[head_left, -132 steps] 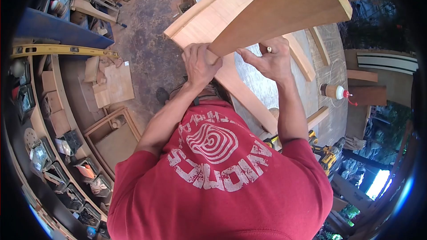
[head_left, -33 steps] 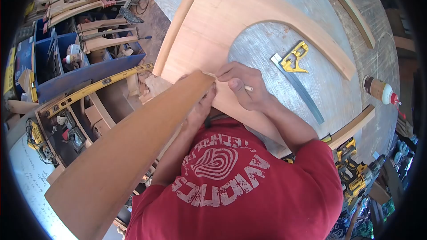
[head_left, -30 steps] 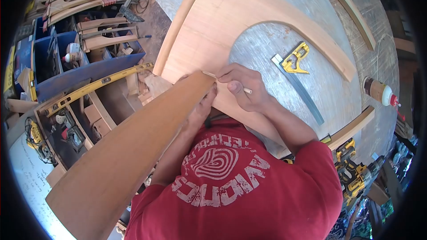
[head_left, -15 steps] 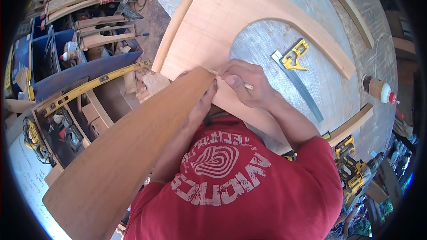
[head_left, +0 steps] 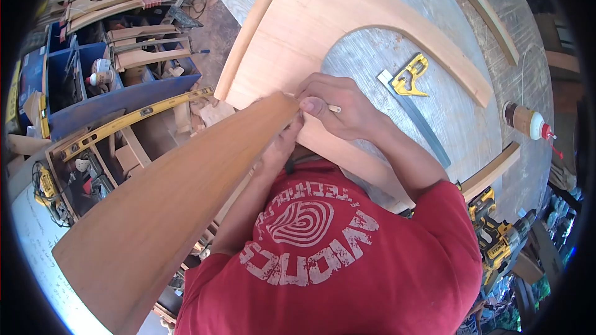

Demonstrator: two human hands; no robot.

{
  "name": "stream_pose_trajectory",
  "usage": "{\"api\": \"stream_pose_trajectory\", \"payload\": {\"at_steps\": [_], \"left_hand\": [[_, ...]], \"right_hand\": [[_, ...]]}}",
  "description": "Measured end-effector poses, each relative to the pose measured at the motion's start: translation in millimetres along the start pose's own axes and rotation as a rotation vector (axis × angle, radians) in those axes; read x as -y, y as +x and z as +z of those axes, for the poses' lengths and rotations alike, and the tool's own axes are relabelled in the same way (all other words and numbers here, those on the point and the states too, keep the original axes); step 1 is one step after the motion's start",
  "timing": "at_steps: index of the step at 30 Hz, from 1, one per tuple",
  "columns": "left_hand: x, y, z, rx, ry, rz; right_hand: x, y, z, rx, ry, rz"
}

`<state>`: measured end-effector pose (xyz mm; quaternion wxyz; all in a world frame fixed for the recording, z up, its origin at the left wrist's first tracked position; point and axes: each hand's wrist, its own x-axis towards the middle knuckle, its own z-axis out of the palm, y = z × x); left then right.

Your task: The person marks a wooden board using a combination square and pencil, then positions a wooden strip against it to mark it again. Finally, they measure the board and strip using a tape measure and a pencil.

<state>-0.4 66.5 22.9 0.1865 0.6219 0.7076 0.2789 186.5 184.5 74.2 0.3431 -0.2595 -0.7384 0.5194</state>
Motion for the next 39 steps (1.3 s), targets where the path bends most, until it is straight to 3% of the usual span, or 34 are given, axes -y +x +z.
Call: {"api": "stream_pose_trajectory", "payload": {"at_steps": [6, 12, 16, 19, 21, 22, 24, 26, 28, 32, 33, 34, 36, 38, 39], "left_hand": [[2.2, -0.2, 7.8, -0.124, 0.136, 0.128], [-22.1, 7.1, -9.1, -0.017, 0.036, 0.046], [-25.9, 10.3, -8.0, -0.093, -0.148, 0.017], [-16.5, 5.3, -1.6, -0.087, -0.218, -0.058], [-10.6, 6.3, 4.3, -0.096, -0.21, -0.101], [-14.3, 9.6, -0.3, -0.13, -0.204, -0.073], [-26.8, 13.0, -8.7, -0.17, -0.227, 0.012], [-32.8, 3.8, -7.8, -0.05, -0.411, 0.038], [-42.7, 2.8, 2.5, 0.102, -0.437, 0.179], [-82.6, 2.3, 1.4, 0.254, -0.314, 0.521], [-93.2, 9.6, 0.0, 0.276, -0.292, 0.588], [-93.1, 10.0, -8.4, 0.274, -0.261, 0.657], [-74.0, 33.8, -32.9, 0.251, -0.145, 0.555], [-22.7, 65.5, -49.0, 0.039, -0.202, 0.282], [10.0, 84.1, -56.2, -0.013, -0.021, 0.182]], "right_hand": [[-5.8, -2.0, 2.5, 0.02, -0.017, -0.019], [-7.1, -0.9, 6.6, 0.001, -0.026, -0.05], [12.8, -3.7, -16.3, 0.112, -0.097, 0.046], [38.3, -12.5, -35.1, 0.052, -0.145, 0.088], [55.1, -13.6, -41.5, -0.089, -0.242, -0.055], [63.7, -17.2, -44.3, -0.167, -0.303, -0.124], [80.8, -29.3, -34.9, -0.182, -0.236, -0.012], [93.5, -45.1, -14.9, -0.236, -0.196, 0.045], [102.2, -54.1, -2.3, -0.312, -0.343, 0.037], [97.0, -78.2, 7.5, -0.65, -0.446, 0.072], [93.8, -86.8, -7.2, -0.729, -0.429, 0.121], [91.9, -97.2, -11.8, -0.869, -0.446, 0.324], [106.8, -125.1, -44.4, -0.988, -0.652, 0.595], [104.8, -172.8, -82.5, -0.941, -0.829, 0.887], [111.4, -187.7, -94.8, -0.874, -0.857, 1.019]]}}
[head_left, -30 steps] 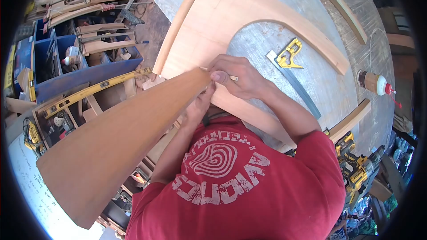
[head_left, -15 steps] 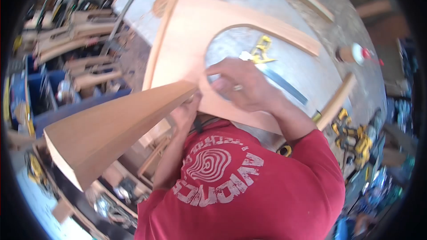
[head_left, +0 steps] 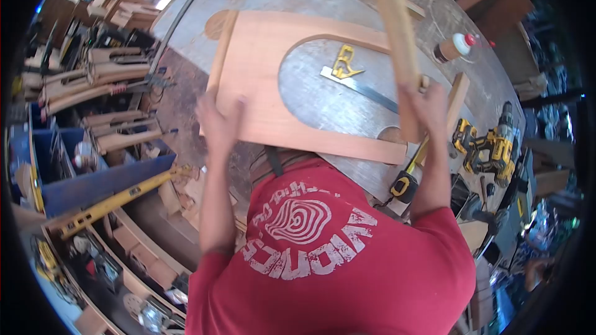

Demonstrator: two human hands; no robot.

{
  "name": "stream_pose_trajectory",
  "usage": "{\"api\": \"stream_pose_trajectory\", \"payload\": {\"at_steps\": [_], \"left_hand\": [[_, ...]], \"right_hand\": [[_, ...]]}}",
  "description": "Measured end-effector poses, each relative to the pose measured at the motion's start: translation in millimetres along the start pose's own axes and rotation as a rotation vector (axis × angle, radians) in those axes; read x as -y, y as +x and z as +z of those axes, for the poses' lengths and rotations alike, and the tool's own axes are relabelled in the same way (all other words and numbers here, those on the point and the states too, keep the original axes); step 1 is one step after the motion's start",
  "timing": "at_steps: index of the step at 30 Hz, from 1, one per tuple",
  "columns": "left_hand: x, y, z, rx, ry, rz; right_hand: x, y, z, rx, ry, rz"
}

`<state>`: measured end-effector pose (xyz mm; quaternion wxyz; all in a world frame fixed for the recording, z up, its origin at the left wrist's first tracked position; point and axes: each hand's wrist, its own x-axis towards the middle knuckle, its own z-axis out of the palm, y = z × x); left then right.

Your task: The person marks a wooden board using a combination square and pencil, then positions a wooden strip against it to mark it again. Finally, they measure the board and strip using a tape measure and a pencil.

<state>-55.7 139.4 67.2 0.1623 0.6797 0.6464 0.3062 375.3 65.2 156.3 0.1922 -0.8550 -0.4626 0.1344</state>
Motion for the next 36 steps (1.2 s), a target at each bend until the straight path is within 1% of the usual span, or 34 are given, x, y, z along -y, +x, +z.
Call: {"api": "stream_pose_trajectory", "payload": {"at_steps": [1, 3, 4, 5, 6, 7, 9, 10, 13, 16, 19, 22, 25, 26, 28, 29, 31, 33, 35, 36], "left_hand": [[29.9, 10.4, -2.9, -0.039, 0.181, -0.104], [68.1, 20.7, -4.7, 0.2, -0.042, -0.306], [78.4, 28.0, -5.0, 0.314, -0.163, -0.395], [83.5, 34.7, -5.6, 0.347, -0.119, -0.38], [86.7, 39.8, -5.9, 0.388, -0.073, -0.364], [88.5, 45.4, -7.5, 0.431, -0.025, -0.345], [89.9, 52.3, -13.4, 0.526, -0.246, -0.519], [87.7, 55.9, -15.1, 0.57, -0.362, -0.598], [88.0, 52.6, -19.8, 0.624, -0.386, -0.593], [89.4, 37.8, -29.1, 0.563, -0.416, -0.588], [79.7, 29.3, -57.6, 0.58, -0.474, -0.602], [77.1, 24.2, -83.1, 0.615, -0.518, -0.646], [84.7, 9.5, -76.0, 0.575, -0.553, -0.684], [88.6, 6.6, -71.5, 0.55, -0.526, -0.686], [100.7, -4.3, -55.0, 0.524, -0.474, -0.691], [112.4, -11.4, -42.5, 0.524, -0.531, -0.712], [134.4, -20.3, -24.1, 0.512, -0.652, -0.755], [122.5, -22.2, -26.2, 0.513, -0.673, -0.761], [125.3, -21.3, -26.0, 0.527, -0.695, -0.759], [128.6, -18.9, -23.6, 0.538, -0.711, -0.752]], "right_hand": [[-12.7, 9.8, -14.3, 0.06, -0.108, 0.054], [-71.1, 26.4, -1.7, -0.004, -0.171, 0.072], [-101.9, 34.3, 6.7, -0.01, -0.125, 0.066], [-132.1, 40.0, 15.9, -0.014, -0.077, 0.065], [-144.1, 42.7, 21.8, -0.016, -0.03, 0.07], [-134.3, 42.7, 21.3, -0.014, 0.002, 0.111], [-122.7, 32.3, 16.6, -0.007, 0.061, 0.218], [-127.5, 36.8, 18.5, 0.014, -0.01, 0.259], [-124.8, 38.0, 15.7, 0.07, -0.167, 0.247], [-116.0, 35.2, 20.5, 0.056, -0.269, 0.234], [-95.0, 26.2, 21.1, -0.053, -0.361, 0.139], [-70.1, 20.8, 9.3, -0.048, -0.062, 0.035], [-26.4, 5.7, 8.9, -0.044, 0.52, -0.112], [-16.5, 4.5, 12.9, -0.021, 0.611, -0.161], [-0.7, 4.7, 29.2, 0.105, 0.953, -0.135], [8.5, 2.8, 36.0, 0.17, 1.116, -0.12], [42.3, -10.0, 50.4, 0.298, 1.334, -0.036], [66.1, -22.9, 71.1, 0.408, 1.417, 0.066], [67.8, -38.0, 100.2, 0.559, 1.56, 0.029], [71.2, -47.0, 104.9, 0.626, 1.571, 0.025]]}}
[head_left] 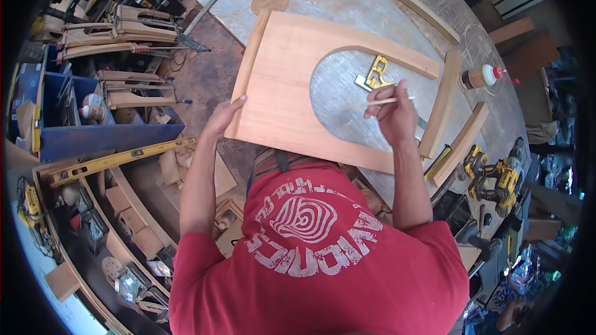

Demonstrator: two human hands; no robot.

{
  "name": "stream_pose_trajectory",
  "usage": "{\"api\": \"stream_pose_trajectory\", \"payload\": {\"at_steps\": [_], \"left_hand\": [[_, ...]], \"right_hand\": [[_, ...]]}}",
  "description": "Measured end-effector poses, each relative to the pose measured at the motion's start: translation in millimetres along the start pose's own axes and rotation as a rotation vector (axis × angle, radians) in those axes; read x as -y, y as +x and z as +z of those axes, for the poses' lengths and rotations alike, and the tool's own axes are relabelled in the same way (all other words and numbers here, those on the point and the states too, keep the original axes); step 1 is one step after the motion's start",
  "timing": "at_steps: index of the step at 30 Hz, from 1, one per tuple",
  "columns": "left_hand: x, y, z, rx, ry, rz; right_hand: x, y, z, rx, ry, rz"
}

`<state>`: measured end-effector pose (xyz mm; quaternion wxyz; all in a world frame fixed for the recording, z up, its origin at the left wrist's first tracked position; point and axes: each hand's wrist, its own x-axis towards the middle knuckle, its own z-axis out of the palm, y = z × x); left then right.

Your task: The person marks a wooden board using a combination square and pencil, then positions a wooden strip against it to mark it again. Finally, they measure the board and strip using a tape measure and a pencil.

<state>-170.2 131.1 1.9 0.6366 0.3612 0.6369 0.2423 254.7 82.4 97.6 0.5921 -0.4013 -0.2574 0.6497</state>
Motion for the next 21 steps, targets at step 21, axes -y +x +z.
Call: {"api": "stream_pose_trajectory", "payload": {"at_steps": [21], "left_hand": [[-4.3, 75.5, -9.7, 0.541, -0.373, -0.051]], "right_hand": [[-105.4, -116.0, 125.7, -0.773, -0.495, 0.053]]}}
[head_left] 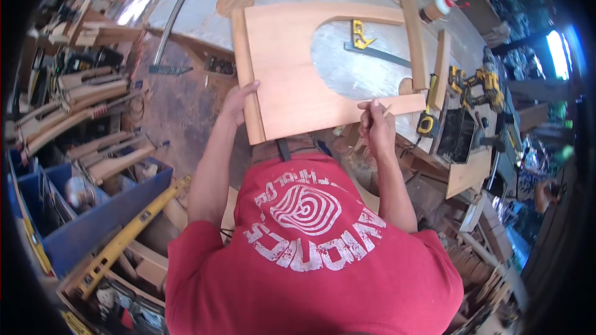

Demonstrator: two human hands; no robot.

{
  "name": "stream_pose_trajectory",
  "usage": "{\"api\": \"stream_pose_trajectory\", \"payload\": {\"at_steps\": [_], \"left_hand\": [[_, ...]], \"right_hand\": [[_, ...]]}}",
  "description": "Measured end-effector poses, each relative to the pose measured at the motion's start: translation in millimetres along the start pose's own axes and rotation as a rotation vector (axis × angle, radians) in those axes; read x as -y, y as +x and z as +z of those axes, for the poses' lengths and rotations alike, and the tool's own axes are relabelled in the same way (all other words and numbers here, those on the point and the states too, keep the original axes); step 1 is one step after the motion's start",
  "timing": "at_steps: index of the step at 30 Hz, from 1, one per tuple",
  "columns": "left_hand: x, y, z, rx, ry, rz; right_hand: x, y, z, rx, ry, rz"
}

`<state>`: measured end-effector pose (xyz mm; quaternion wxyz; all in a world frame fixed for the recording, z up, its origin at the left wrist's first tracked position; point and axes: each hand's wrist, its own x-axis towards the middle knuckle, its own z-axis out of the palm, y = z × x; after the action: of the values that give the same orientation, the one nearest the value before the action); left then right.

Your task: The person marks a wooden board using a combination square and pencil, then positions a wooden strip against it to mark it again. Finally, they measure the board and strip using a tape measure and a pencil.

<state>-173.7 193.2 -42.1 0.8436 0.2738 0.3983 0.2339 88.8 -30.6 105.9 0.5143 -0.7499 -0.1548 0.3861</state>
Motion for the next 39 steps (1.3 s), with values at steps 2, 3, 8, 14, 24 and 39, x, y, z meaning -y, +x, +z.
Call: {"api": "stream_pose_trajectory", "payload": {"at_steps": [2, 3, 8, 14, 24, 39], "left_hand": [[-13.3, -0.1, 11.3, 0.017, 0.004, 0.054], [-20.7, -9.1, 19.8, 0.006, 0.007, 0.096], [-127.6, -67.9, 63.8, -0.039, 0.157, 0.166], [-234.3, -179.6, 126.0, -0.139, 0.542, 0.589], [-220.9, -293.6, 193.2, -0.196, 1.032, 0.877], [-85.3, -291.1, 206.8, 0.465, 1.342, 1.45]], "right_hand": [[-12.6, -6.7, -16.4, -0.063, -0.101, -0.152], [-19.4, -11.2, -28.8, -0.124, -0.168, -0.162], [-25.7, -29.1, -71.8, -0.251, -0.033, -0.12], [3.0, -17.8, -68.5, -0.201, 0.14, -0.066], [155.5, 15.9, 19.1, 0.509, 0.423, -0.542], [128.6, -88.7, -36.1, 0.88, 1.219, -0.505]]}}
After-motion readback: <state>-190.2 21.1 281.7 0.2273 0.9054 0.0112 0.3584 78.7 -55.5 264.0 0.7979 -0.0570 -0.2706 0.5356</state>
